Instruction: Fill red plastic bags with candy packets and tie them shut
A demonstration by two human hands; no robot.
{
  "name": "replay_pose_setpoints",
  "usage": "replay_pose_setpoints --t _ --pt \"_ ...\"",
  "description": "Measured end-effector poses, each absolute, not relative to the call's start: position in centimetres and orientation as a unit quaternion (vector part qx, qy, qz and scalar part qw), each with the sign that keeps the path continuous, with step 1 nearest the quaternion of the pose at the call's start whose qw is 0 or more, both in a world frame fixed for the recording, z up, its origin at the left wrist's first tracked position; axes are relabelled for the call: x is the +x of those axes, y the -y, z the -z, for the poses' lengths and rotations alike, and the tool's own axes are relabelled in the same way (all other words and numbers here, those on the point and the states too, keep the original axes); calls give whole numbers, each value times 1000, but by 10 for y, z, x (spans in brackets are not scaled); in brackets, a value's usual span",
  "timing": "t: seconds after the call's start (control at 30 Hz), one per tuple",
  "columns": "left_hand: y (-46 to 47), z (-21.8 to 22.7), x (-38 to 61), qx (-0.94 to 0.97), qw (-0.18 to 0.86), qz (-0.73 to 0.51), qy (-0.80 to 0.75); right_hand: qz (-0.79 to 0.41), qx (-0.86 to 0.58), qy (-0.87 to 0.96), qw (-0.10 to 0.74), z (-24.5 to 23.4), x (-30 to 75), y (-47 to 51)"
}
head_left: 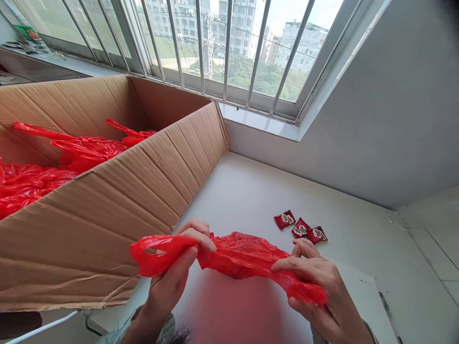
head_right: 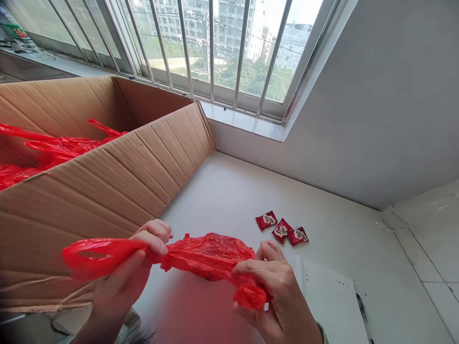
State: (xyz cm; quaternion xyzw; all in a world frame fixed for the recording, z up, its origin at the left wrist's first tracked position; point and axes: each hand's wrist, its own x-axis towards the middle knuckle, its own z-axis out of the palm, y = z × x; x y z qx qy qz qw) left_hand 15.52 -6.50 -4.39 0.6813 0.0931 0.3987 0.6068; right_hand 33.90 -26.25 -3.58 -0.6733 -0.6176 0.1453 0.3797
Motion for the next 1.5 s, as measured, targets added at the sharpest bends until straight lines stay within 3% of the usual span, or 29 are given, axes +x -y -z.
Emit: replay_pose_setpoints --t 0.17,0.3,0.5,1.07,1.33,1.5 --pt "61 29 151 671 637 -380 -13 -19 -764 564 313 36 329 256" --pt "62 22 146 727 601 -332 -31 127 -801 549 203 43 330 252" --pt "64 26 147 744 568 -340 -90 106 -800 583 99 46 322 260" --pt "61 25 146 795 506 -320 -100 -33 -807 582 92 45 311 262" --pt "69 34 160 929 193 -304 -86 -39 -802 589 97 47 308 263" --pt "70 38 167 961 173 -191 -95 1 -819 568 84 45 310 259"
